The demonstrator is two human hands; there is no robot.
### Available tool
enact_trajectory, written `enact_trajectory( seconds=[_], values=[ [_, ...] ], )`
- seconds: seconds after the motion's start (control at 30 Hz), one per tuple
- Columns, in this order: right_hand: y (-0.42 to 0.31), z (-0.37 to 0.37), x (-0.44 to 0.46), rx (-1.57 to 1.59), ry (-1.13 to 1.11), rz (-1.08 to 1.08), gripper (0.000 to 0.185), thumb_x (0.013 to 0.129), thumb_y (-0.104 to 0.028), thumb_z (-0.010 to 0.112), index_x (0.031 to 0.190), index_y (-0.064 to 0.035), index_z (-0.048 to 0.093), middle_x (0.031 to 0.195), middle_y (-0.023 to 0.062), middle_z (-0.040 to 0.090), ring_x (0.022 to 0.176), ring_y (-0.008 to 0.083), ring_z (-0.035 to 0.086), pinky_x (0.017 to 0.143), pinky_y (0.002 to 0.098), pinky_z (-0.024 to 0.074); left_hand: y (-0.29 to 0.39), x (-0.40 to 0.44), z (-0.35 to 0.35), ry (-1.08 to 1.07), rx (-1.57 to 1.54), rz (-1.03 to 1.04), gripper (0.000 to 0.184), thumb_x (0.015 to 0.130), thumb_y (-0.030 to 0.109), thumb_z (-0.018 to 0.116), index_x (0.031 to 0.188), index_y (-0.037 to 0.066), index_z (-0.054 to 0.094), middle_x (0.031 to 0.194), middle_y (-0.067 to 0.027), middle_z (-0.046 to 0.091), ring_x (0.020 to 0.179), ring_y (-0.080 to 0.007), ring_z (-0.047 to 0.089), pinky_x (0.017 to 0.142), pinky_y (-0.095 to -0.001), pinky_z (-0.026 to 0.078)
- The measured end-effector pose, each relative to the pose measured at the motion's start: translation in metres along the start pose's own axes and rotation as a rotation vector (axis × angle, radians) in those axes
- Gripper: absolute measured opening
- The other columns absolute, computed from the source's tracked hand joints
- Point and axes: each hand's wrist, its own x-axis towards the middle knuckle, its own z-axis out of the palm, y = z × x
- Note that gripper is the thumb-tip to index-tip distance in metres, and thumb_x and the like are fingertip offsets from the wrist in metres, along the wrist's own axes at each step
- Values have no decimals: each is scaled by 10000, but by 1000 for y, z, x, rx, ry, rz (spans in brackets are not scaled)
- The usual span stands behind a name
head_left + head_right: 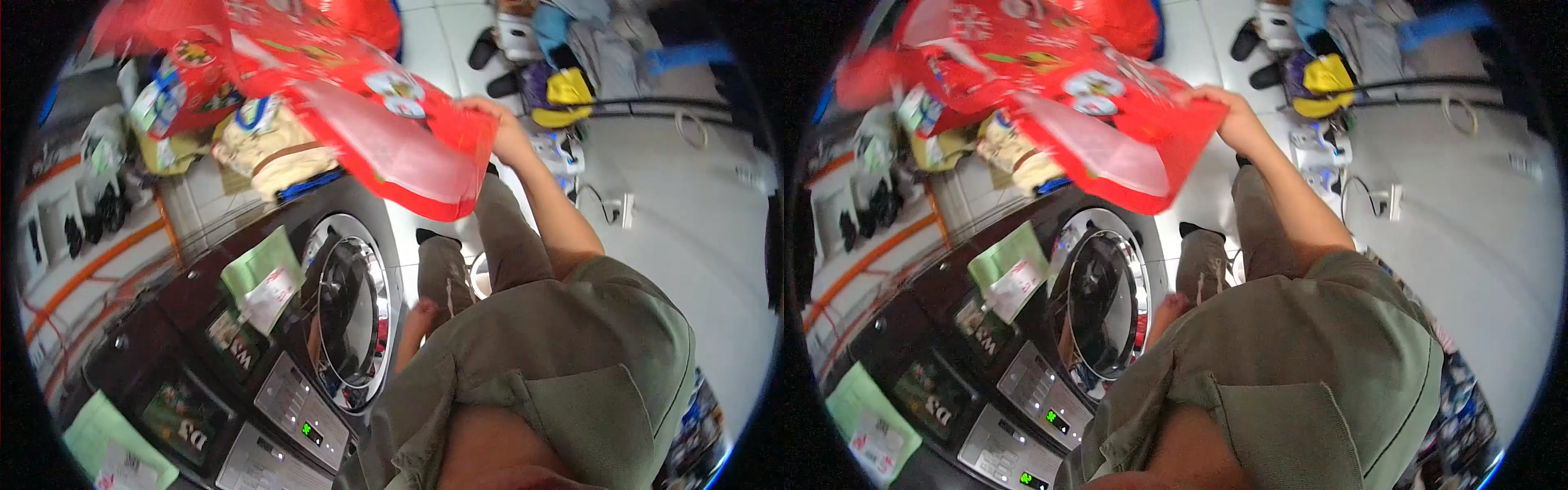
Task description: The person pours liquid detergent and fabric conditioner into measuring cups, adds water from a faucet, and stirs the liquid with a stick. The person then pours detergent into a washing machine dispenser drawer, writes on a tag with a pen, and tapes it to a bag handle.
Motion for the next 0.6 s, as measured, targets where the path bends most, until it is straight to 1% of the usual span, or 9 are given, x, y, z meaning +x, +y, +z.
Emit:
enact_trajectory(
  seconds=[0.1, 0.2, 0.27, 0.33, 0.37, 0.47, 0.53, 0.57, 0.6],
  values=[
    [108, -35, -71, 407, 131, 413, 184, 766, -10, 589, 950, -20, 603, 946, 43, 615, 847, 133, 576, 788, 273, 461, 62, 28, -25, 366, -257, 328, 351, 715, 137, 662, 1029, 48, 532, 927, -116, 561, 843, -245, 543, 753, -346, 429],
    [225, -40, -132, 367, 74, 475, 220, 752, 2, 561, 963, -31, 612, 902, 48, 633, 802, 140, 591, 719, 272, 481, 113, 90, -43, 650, 88, 619, 787, 618, 66, 727, 1274, -1, 296, 1281, -196, 360, 1144, -339, 394, 948, -378, 342],
    [276, -23, -141, -128, -40, 706, 284, 718, -6, 509, 977, -42, 619, 872, 113, 649, 774, 194, 614, 687, 317, 485, 148, 134, -57, 798, 385, 779, 899, 607, 84, 735, 1328, -15, 209, 1395, -256, 162, 1301, -401, 173, 1063, -430, 195],
    [302, -19, -145, -608, -421, 535, 360, 659, -15, 474, 981, -68, 625, 878, 179, 629, 761, 285, 619, 695, 362, 478, 159, 191, -61, 843, 397, 1021, 873, 694, 153, 675, 1361, -20, 140, 1419, -269, 70, 1306, -407, 154, 1066, -449, 171],
    [324, -24, -148, -604, -577, 493, 330, 640, -41, 481, 936, -54, 624, 849, 199, 620, 764, 328, 608, 696, 393, 472, 151, 225, -66, 849, 495, 1036, 841, 720, 151, 640, 1362, -31, 128, 1421, -270, 58, 1308, -409, 148, 1066, -448, 166],
    [322, -53, -138, -615, -777, 512, 306, 631, -49, 476, 896, -46, 630, 844, 209, 611, 793, 352, 595, 696, 408, 462, 150, 287, -70, 758, 985, 780, 622, 778, 144, 526, 1355, 217, 305, 1457, -162, 87, 1312, -398, 158, 1043, -522, 156],
    [318, -67, -142, -636, -821, 566, 312, 641, -30, 464, 900, -53, 637, 869, 199, 612, 818, 331, 594, 695, 393, 458, 142, 317, -70, 683, 1187, 1012, 407, 797, 264, 510, 1193, 351, 486, 1451, -11, 201, 1328, -348, 150, 1008, -590, 159],
    [324, -72, -151, -553, -562, 494, 311, 649, -52, 484, 928, -47, 621, 877, 197, 610, 850, 323, 587, 712, 393, 455, 140, 322, -71, 544, 1225, 1041, 237, 742, 334, 557, 973, 339, 610, 1379, 39, 357, 1330, -318, 171, 1004, -618, 98],
    [327, -76, -158, -463, -310, 410, 318, 657, -73, 504, 956, -41, 605, 886, 194, 607, 882, 315, 580, 730, 393, 452, 143, 328, -69, 318, 1250, 824, 223, 721, 389, 559, 904, 288, 638, 1299, 42, 460, 1332, -266, 189, 1029, -580, 72]
  ],
)
